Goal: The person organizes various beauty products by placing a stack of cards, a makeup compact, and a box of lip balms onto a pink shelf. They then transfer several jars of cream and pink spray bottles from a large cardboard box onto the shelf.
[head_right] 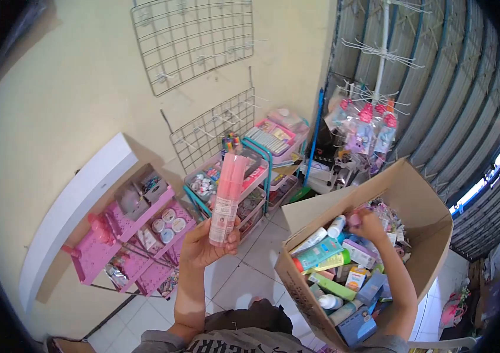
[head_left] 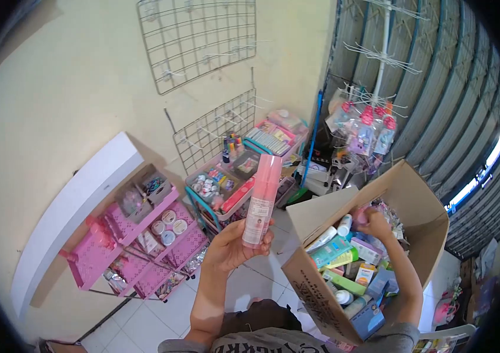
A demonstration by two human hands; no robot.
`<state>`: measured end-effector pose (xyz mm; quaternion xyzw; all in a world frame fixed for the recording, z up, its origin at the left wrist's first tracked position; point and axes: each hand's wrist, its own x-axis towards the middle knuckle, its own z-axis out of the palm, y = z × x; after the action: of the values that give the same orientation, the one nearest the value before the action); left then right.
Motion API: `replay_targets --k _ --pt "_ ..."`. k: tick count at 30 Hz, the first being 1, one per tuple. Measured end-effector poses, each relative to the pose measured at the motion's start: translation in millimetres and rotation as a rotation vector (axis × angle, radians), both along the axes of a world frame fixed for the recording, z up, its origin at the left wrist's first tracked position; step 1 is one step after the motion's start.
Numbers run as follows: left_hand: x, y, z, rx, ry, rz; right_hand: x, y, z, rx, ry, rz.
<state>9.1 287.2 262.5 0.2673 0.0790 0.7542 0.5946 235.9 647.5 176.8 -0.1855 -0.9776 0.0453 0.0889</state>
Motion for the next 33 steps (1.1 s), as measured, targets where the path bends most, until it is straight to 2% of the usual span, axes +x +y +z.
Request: replay_targets --k 1,2,4,5,7,8,10,11,12,14,16,18,19,20,21,24,25,26,27,28,30,33 --pt "-2.9 -8.7 0.1 -0.007 -0.005 0.001 0.6 -4.9 9.1 -0.01 0.089 -0.099" --pt "-6.1 -17.9 0.4 0.002 -0.008 0.011 2.6 -13.9 20.2 -0.001 0.087 -0.089" --pt "-13.4 -38.5 0.7 -0.064 0.026 0.104 8.9 -42.3 59.5 -0.215 0.403 -0.349" --pt "-17.6 -49.9 0.1 -0.048 0.027 0.103 8.3 -60.7 79.9 -0.2 0.407 -0.347" --pt "-23.4 -70.2 -5.5 -0.05 0.105 0.198 3.7 -106.5 115.8 0.004 0.683 -0.238" --pt "-26.6 -78.6 -9.6 -0.034 0.099 0.169 -0.7 -124.5 123.9 0.029 0.681 -0.262" --pt "-29.9 -97.0 -17.2 -0.041 0.187 0.292 -16.6 -164.0 135.3 -0.277 0.972 -0.009" --pt "-24.8 -103.2 -14.8 -0.089 0.143 0.392 -27.5 -191.4 141.5 -0.579 1.011 0.035" --pt "-20.4 -108.4 -11.5 -0.087 0.142 0.388 -40.9 -217.7 145.9 -0.888 1.037 0.09" --pt "-12.6 -121.4 -7.3 -0.246 0.187 0.656 -68.2 -255.4 135.8 -1.244 1.043 0.213" --pt "-11.6 -139.3 -10.2 -0.253 0.206 0.726 -101.5 -299.2 130.2 -1.687 0.923 0.161" --pt "-14.6 -165.3 -15.8 -0.271 0.223 0.815 -136.7 -350.6 131.8 -2.044 0.851 -0.008" --pt "-16.3 -180.2 -19.5 -0.304 0.263 0.867 -149.9 -367.4 126.2 -2.064 0.805 0.008" --pt "-16.7 -195.8 -22.0 -0.34 0.302 0.923 -163.4 -382.3 118.1 -2.267 0.592 0.038" --pt "-13.3 -209.0 -16.2 -0.323 0.148 1.026 -177.2 -397.5 111.2 -2.452 0.351 0.066" --pt "-18.1 -266.0 -26.3 -0.402 0.106 1.23 -214.2 -450.2 98.2 -2.636 -0.016 0.055" --pt "-15.4 -283.8 -24.3 -0.418 0.088 1.288 -222.6 -468.5 94.1 -2.531 -0.098 0.13" --pt "-12.0 -300.8 -19.5 -0.471 0.133 1.449 -231.0 -484.9 89.3 -2.531 -0.178 0.141" --pt "-9.7 -316.7 -16.2 -0.529 0.178 1.606 -238.4 -500.5 84.1 -2.558 -0.356 0.143" --pt "-11.4 -332.1 -16.1 -0.549 0.156 1.657 -243.8 -516.3 79.8 -2.575 -0.534 0.14" --pt "-18.5 -363.0 -19.0 -0.174 0.103 1.756 -249.9 -548.2 71.7 -2.497 -0.649 0.18" --pt "-19.1 -407.8 -24.3 -0.222 0.186 1.775 -255.5 -585.6 55.4 -2.4 -0.912 0.227"
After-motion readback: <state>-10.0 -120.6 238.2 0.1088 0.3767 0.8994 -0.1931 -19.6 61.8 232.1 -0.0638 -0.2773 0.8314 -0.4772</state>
